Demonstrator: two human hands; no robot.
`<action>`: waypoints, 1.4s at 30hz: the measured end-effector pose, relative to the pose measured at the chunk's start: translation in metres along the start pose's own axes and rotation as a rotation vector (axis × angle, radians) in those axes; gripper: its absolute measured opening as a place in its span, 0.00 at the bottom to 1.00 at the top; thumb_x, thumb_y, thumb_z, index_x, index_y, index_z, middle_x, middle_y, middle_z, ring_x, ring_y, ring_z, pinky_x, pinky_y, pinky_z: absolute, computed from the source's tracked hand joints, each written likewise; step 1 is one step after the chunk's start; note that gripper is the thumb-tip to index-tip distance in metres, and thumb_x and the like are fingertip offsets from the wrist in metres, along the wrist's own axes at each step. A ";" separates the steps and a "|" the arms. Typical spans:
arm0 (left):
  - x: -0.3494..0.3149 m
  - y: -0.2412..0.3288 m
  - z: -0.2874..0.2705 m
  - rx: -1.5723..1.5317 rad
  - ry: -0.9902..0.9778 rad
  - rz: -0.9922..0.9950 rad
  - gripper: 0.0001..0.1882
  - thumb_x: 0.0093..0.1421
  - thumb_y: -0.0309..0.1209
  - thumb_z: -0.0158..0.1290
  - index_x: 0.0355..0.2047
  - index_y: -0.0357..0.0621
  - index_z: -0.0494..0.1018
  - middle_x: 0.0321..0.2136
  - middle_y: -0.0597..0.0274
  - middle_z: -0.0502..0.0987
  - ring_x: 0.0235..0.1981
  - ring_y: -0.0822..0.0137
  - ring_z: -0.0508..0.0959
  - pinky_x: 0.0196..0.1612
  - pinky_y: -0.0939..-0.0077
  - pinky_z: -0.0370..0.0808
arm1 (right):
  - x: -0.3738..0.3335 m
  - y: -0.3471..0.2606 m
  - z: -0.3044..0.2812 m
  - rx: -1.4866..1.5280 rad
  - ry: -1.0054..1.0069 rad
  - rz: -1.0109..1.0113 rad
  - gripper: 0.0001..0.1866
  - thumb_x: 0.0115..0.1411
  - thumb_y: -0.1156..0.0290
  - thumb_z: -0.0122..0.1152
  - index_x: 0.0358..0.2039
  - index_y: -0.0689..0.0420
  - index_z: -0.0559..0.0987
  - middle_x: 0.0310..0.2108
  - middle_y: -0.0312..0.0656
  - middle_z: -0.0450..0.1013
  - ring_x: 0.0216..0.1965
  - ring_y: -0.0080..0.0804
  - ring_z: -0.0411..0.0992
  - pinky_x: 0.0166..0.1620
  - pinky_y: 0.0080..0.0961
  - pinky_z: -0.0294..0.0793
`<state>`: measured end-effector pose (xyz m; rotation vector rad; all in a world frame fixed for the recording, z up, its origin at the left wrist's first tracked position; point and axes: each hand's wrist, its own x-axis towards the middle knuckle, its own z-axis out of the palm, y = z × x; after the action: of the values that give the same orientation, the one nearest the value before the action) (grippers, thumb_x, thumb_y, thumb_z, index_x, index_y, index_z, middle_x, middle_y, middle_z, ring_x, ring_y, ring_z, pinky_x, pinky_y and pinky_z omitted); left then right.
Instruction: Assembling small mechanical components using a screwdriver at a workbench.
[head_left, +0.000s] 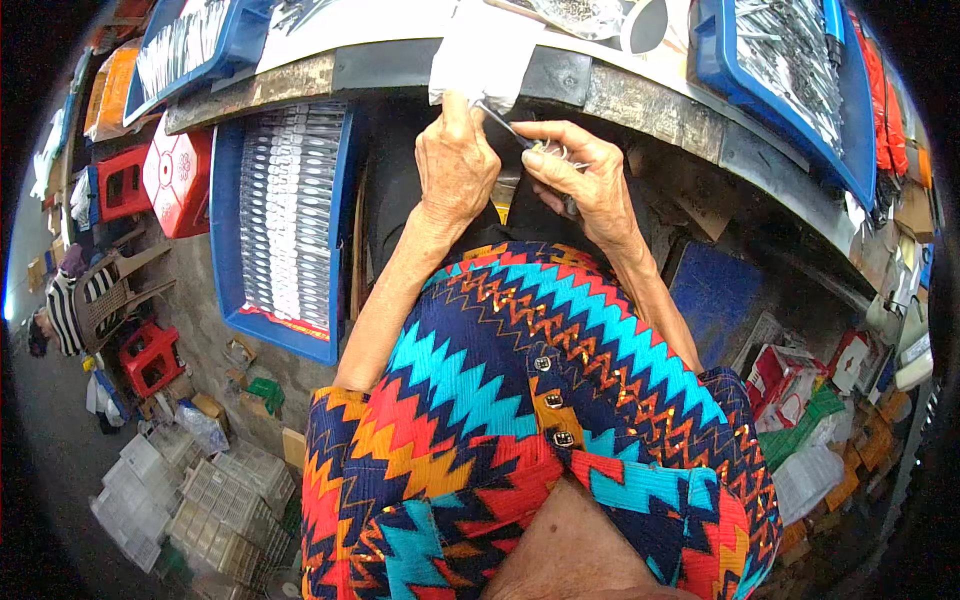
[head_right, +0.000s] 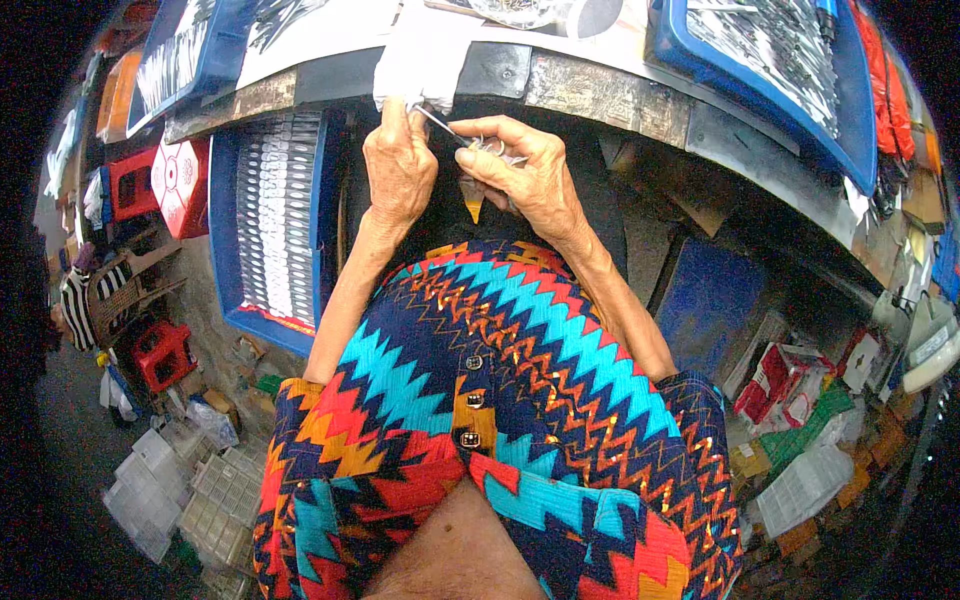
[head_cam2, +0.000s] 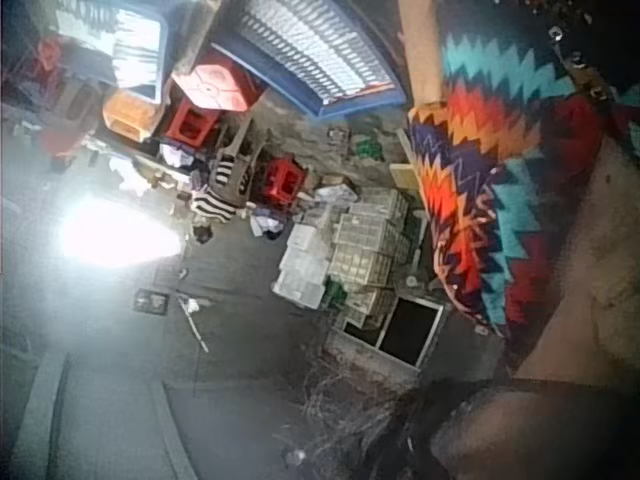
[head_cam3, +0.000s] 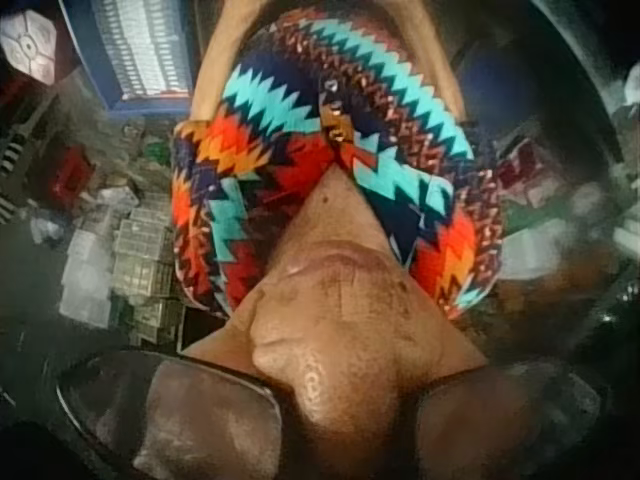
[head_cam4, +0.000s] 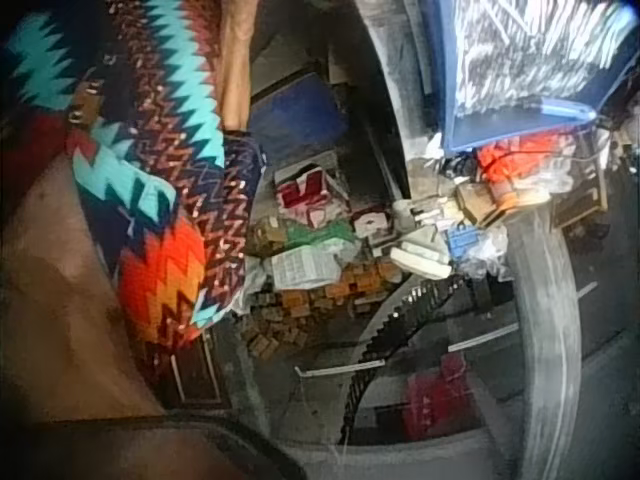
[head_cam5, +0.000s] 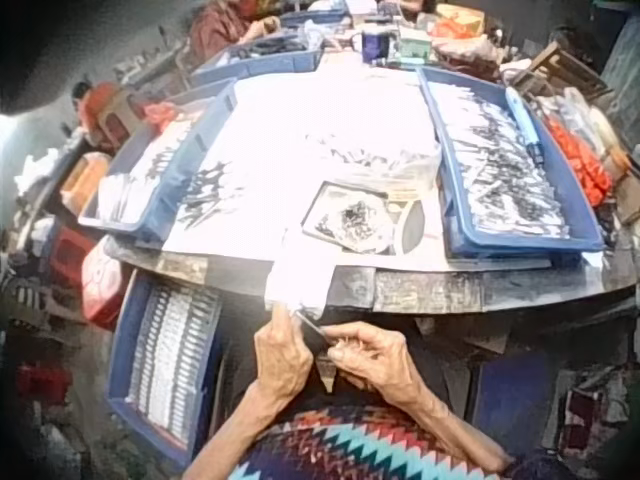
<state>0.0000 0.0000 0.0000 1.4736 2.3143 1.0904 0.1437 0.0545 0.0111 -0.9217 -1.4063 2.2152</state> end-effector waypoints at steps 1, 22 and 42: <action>0.001 0.001 -0.001 -0.025 0.019 0.003 0.08 0.55 0.23 0.42 0.35 0.35 0.62 0.18 0.39 0.69 0.24 0.41 0.72 0.22 0.55 0.65 | 0.000 0.000 0.001 -0.047 0.013 -0.025 0.15 0.52 0.68 0.59 0.42 0.51 0.75 0.22 0.30 0.70 0.20 0.16 0.65 0.25 0.12 0.66; 0.002 -0.006 -0.003 0.002 -0.047 0.058 0.10 0.49 0.23 0.46 0.31 0.33 0.60 0.19 0.42 0.72 0.23 0.45 0.74 0.23 0.59 0.72 | 0.000 -0.031 0.013 -1.805 0.148 -1.054 0.18 0.45 0.69 0.51 0.40 0.56 0.73 0.23 0.37 0.64 0.25 0.25 0.65 0.22 0.17 0.64; -0.001 -0.005 0.008 0.089 0.079 0.112 0.07 0.44 0.20 0.47 0.24 0.37 0.60 0.15 0.52 0.69 0.17 0.56 0.74 0.19 0.70 0.71 | -0.002 -0.050 0.033 -0.462 0.183 -0.069 0.19 0.44 0.79 0.57 0.41 0.62 0.72 0.23 0.44 0.70 0.17 0.20 0.66 0.14 0.16 0.61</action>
<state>0.0015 0.0017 -0.0094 1.6385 2.3885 1.1054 0.1202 0.0531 0.0660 -1.1668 -1.8631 1.7319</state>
